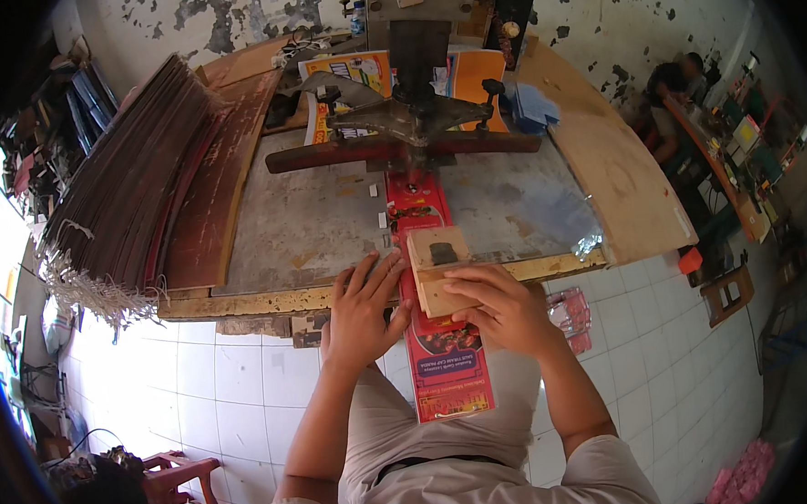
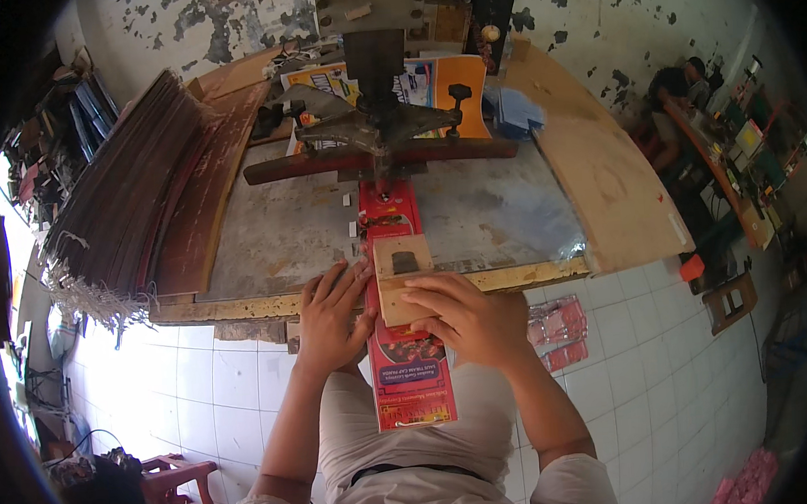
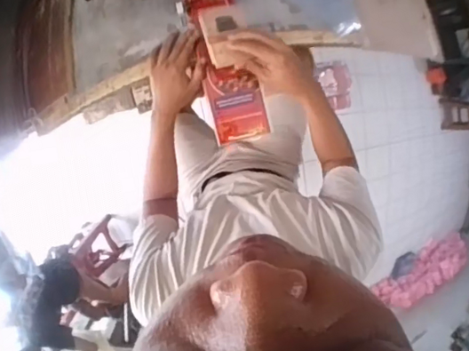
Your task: The person places cardboard packaging sheets into a manual press machine, aligns them, and operates a wooden handle to apply pressure or complete a crease, repeating the process with individual sheets.
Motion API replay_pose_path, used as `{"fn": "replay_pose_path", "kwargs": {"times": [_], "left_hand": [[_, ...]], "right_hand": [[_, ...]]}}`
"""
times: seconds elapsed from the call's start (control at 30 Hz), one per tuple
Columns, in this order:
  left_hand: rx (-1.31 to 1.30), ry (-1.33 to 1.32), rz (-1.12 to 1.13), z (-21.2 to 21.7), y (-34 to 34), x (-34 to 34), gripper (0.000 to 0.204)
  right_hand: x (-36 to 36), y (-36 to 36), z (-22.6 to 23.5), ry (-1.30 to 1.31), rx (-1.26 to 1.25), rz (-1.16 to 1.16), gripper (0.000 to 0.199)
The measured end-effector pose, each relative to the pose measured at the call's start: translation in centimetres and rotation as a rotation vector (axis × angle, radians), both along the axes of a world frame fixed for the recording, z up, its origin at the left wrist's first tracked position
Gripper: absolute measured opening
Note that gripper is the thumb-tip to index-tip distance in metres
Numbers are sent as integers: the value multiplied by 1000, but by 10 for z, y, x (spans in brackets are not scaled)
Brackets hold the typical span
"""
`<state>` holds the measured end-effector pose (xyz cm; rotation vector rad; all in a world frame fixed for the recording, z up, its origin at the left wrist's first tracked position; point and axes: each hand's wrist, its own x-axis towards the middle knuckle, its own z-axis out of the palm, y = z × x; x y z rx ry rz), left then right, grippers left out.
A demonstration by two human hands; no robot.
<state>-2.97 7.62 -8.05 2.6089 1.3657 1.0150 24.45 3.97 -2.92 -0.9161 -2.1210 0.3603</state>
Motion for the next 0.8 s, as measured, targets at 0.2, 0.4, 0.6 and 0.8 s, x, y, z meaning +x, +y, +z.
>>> {"fn": "replay_pose_path", "kwargs": {"times": [0.2, 0.4, 0.6, 0.8], "left_hand": [[-5, 3, -4, -2, 1, -1, 61], [-26, -2, -9, 1, 0, 0, 62], [-27, -7, -6, 2, 0, 0, 62], [-15, -17, -5, 1, 3, 1, 62]], "right_hand": [[-7, 51, -2, 1, -115, 4, 50], [-12, 124, -16, -34, -53, -59, 44], [-17, 145, -19, -56, -20, -79, 44], [-19, 142, -21, -38, 8, -77, 44]]}}
